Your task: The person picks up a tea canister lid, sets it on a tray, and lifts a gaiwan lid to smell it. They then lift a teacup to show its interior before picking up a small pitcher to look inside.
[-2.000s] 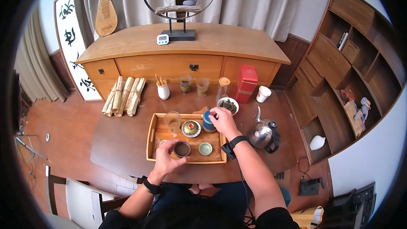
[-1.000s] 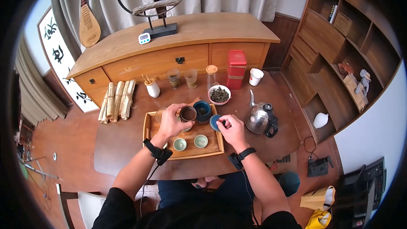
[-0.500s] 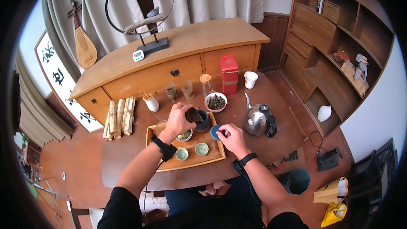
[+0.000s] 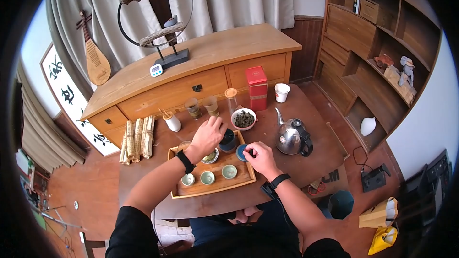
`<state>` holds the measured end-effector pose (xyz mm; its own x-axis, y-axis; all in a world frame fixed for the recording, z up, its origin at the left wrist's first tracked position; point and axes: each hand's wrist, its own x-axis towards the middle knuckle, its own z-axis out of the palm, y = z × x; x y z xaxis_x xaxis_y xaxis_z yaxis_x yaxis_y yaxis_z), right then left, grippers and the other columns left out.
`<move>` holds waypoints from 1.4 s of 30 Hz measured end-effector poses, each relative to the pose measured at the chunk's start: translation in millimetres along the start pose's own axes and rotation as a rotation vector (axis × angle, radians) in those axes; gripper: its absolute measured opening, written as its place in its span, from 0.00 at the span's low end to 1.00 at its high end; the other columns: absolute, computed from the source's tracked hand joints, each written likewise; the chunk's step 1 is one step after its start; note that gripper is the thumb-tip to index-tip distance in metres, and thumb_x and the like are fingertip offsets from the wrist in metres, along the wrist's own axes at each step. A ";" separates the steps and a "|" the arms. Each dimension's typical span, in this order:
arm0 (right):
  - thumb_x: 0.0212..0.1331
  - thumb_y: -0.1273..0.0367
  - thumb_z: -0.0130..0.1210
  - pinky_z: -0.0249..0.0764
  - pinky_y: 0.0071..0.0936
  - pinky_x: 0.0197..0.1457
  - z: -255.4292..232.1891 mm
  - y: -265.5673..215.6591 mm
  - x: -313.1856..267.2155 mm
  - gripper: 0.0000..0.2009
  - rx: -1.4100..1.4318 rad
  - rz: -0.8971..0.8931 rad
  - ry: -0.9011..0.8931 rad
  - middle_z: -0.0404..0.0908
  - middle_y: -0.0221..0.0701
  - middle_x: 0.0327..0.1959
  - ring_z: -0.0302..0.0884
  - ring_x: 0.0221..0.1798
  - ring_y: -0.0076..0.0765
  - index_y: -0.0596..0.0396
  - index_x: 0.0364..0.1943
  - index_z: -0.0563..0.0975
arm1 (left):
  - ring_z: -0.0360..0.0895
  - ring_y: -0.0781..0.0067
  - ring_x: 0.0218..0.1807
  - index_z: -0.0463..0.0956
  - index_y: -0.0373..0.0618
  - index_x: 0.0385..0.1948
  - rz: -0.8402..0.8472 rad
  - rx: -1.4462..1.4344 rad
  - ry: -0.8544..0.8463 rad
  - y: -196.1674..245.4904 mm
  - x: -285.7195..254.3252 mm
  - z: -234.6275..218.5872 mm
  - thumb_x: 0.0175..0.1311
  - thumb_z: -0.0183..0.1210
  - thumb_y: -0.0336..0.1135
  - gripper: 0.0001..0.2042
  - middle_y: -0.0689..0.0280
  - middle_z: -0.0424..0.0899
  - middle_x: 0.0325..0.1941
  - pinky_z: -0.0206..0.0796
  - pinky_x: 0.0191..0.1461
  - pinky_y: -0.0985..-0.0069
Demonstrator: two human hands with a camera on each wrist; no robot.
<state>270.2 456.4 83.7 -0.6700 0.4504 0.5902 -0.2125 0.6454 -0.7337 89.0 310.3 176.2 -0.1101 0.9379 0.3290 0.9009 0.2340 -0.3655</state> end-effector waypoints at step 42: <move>0.54 0.75 0.66 0.78 0.44 0.47 65.7 -9.6 79.9 0.08 -0.135 -0.138 -0.230 0.84 0.39 0.33 0.81 0.42 0.51 0.57 0.35 0.78 | 0.77 0.46 0.51 0.80 0.36 0.45 -1.031 -0.436 0.089 -9.9 -214.9 -19.6 0.39 0.75 0.42 0.29 0.50 0.84 0.45 0.72 0.58 0.57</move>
<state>172.0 445.6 115.8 -0.7884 0.2106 0.5780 -0.2268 0.7739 -0.5913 112.0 101.5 126.2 -0.8733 0.3221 0.3655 0.4682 0.7621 0.4472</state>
